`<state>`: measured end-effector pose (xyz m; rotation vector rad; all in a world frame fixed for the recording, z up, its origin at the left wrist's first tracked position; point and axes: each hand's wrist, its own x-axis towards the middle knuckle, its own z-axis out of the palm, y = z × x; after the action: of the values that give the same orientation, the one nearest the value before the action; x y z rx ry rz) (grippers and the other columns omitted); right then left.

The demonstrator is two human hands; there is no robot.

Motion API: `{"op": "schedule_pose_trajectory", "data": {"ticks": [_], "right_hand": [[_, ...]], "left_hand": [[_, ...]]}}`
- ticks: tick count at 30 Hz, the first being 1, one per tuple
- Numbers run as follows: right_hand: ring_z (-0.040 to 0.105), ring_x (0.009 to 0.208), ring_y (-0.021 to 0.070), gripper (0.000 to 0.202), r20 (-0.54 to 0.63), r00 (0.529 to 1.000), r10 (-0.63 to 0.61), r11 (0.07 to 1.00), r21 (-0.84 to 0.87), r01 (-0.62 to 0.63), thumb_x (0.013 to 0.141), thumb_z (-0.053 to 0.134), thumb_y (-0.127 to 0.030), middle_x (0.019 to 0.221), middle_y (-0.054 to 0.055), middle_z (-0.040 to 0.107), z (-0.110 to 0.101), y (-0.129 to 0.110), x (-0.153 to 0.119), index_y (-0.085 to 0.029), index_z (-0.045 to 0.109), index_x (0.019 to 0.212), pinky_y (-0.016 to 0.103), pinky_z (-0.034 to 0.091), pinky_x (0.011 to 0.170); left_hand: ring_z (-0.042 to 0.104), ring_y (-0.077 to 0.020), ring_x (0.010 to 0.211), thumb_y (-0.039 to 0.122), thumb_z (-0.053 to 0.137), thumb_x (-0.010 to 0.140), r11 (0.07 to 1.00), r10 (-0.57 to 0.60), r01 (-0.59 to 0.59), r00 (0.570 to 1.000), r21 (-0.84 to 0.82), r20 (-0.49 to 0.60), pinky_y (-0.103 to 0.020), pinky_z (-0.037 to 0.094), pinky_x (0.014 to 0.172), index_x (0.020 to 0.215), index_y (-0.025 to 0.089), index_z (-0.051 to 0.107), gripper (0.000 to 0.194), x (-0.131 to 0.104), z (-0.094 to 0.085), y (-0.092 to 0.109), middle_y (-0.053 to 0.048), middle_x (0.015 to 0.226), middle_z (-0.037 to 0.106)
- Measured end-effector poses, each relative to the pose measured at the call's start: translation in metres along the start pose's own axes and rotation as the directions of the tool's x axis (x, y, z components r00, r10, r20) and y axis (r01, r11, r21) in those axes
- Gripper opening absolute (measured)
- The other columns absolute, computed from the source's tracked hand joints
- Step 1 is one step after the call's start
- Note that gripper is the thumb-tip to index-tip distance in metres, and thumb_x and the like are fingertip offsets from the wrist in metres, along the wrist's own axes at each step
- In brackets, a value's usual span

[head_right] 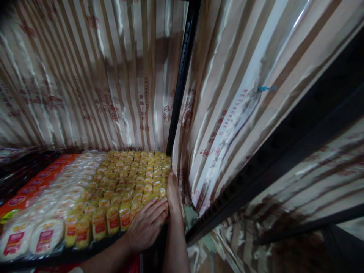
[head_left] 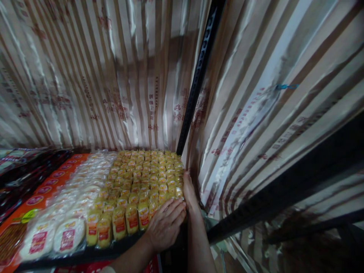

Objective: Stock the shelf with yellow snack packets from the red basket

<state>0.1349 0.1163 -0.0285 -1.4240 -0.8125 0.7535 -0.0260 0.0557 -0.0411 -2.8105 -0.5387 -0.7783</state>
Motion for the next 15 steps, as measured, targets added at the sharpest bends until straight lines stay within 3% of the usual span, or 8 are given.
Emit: {"op": "schedule_pose_trajectory", "data": {"ticks": [7, 15], "right_hand": [[0.044, 0.126, 0.0218, 0.071, 0.125, 0.99, 0.06, 0.982, 0.172, -0.082, 0.077, 0.034, -0.073, 0.125, 0.001, 0.059, 0.005, -0.015, -0.008, -0.024, 0.054, 0.125, 0.035, 0.029, 0.109], [0.046, 0.125, 0.0205, 0.064, 0.037, 0.997, 0.065, 0.986, 0.148, -0.07, 0.078, 0.041, -0.068, 0.123, 0.001, 0.06, 0.004, -0.009, -0.004, -0.025, 0.058, 0.121, 0.032, 0.034, 0.105]], "left_hand": [[0.024, -0.0177, 0.137, 0.021, 0.039, 0.088, 1.0, -0.007, 0.007, 1.0, -0.009, -0.002, -0.035, 0.025, 0.113, 0.129, 0.015, 0.045, 0.042, 0.001, -0.005, 0.0, -0.002, 0.14, 0.044], [0.025, -0.0181, 0.136, 0.022, 0.038, 0.088, 1.0, 0.002, -0.003, 1.0, -0.002, -0.024, -0.035, 0.024, 0.112, 0.128, 0.015, 0.046, 0.042, 0.002, -0.006, 0.0, -0.003, 0.14, 0.044]]}}
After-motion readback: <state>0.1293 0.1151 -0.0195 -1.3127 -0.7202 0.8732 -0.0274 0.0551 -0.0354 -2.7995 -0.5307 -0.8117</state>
